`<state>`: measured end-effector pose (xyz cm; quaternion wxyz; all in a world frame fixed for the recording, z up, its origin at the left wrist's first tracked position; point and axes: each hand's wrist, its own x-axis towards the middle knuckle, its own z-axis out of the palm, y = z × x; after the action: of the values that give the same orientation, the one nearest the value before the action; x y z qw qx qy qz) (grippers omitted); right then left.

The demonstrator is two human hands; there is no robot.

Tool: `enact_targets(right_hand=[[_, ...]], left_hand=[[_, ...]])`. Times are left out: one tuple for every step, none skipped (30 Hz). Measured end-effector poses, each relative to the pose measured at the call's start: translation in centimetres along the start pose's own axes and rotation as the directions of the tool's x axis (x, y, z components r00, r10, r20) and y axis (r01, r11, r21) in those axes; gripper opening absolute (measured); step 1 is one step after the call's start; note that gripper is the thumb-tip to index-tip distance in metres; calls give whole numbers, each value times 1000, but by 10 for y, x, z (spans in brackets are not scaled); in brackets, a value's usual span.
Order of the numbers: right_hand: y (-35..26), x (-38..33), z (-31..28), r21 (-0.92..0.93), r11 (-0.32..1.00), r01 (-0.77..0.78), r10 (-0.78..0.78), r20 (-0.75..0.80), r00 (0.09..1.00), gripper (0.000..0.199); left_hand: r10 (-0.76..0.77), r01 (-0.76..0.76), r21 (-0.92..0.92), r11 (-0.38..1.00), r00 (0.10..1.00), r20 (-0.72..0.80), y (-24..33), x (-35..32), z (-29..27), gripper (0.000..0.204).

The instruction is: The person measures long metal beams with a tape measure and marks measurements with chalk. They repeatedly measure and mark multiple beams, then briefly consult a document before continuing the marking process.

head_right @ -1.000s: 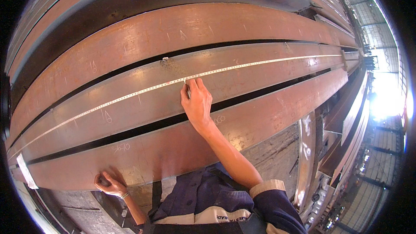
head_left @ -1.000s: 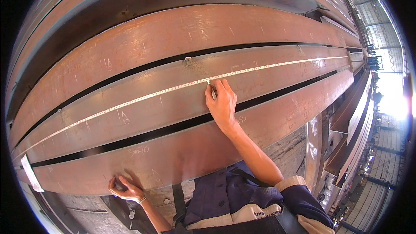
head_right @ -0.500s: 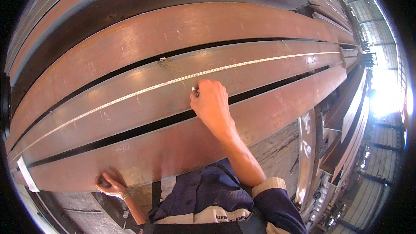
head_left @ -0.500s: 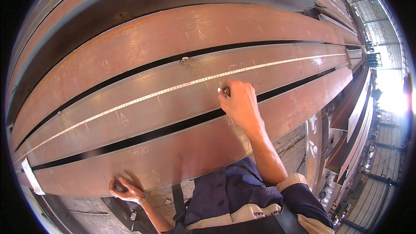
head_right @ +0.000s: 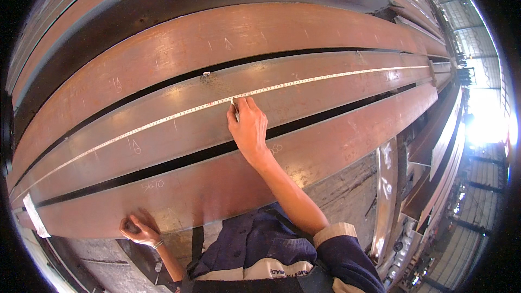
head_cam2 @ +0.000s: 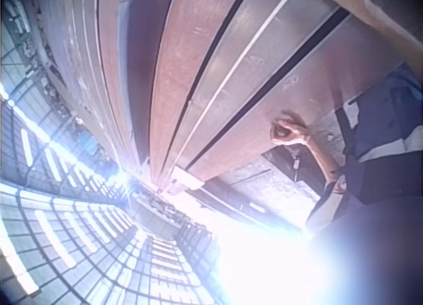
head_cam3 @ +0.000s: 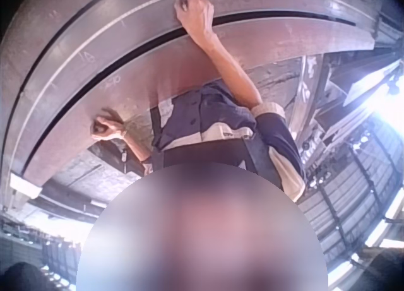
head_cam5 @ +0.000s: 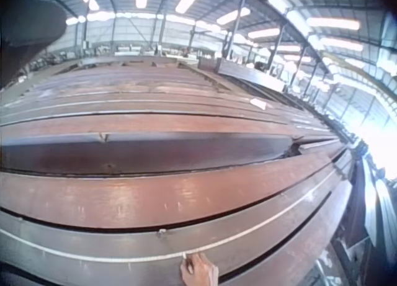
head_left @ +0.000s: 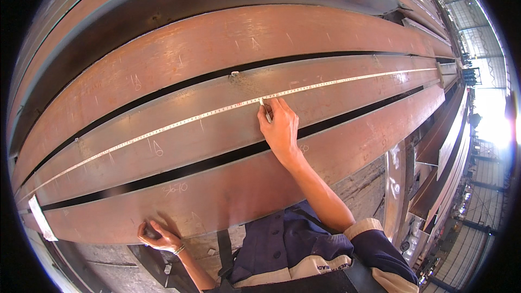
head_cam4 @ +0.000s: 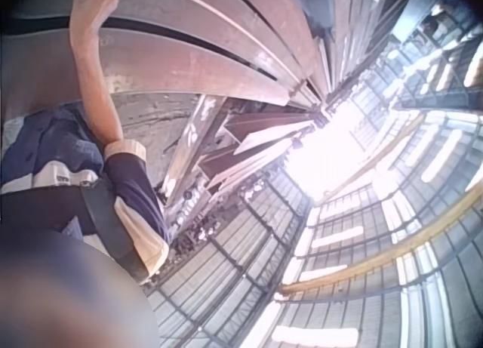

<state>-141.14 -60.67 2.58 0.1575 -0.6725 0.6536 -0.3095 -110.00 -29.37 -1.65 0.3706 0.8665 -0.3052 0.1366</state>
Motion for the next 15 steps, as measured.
enact_targets(right_hand=[[0,0,0,0,1000,4,-4,-3,1000,9],[-1,0,0,1,1000,13,-13,-12,1000,9],[-1,0,0,1,1000,12,-12,-7,1000,9],[-1,0,-1,2,1000,17,-17,-7,1000,9],[-2,0,-1,8,999,35,-35,-16,999,9],[-2,-1,-2,-7,1000,24,-24,-2,1000,9],[-2,-1,-2,-17,999,28,-27,3,1000,9],[-3,0,-2,-24,999,35,-35,2,999,9],[-4,0,-2,-21,999,30,-30,10,1000,9],[-6,1,-3,-17,999,28,-28,12,1000,9],[-8,2,-4,-18,1000,10,-10,22,1000,10],[-11,4,-7,-38,998,40,-38,43,998,10],[-15,7,-12,-62,997,54,-50,73,996,11],[-19,11,-18,-112,993,19,-3,138,990,12],[-20,16,-32,-165,985,58,-14,255,967,13]], left_hand=[[0,0,-4,1000,1000,1,0,0,0,33],[-2,2,-4,1000,1000,1,0,0,0,33],[-4,4,-4,1000,1000,0,0,0,0,34],[-9,9,7,1000,1000,-5,0,0,0,34],[5,-5,-6,1000,1000,-8,-1,0,1,34],[17,-17,-9,1000,1000,-16,-1,-1,2,34],[28,-29,-12,1000,999,-24,-1,0,2,34],[27,-28,-13,1000,999,-22,-2,0,3,34],[26,-27,-14,1000,999,-20,-2,0,3,34],[25,-25,-8,1000,999,-22,-2,0,3,34],[27,-28,-13,1000,999,-20,-2,-1,3,34],[29,-29,-11,1000,999,-21,-2,-1,3,34],[31,-31,-8,999,999,-23,-2,0,3,34],[31,-31,-7,999,999,-24,-2,0,3,34],[31,-31,-6,999,999,-26,-1,0,3,34]])
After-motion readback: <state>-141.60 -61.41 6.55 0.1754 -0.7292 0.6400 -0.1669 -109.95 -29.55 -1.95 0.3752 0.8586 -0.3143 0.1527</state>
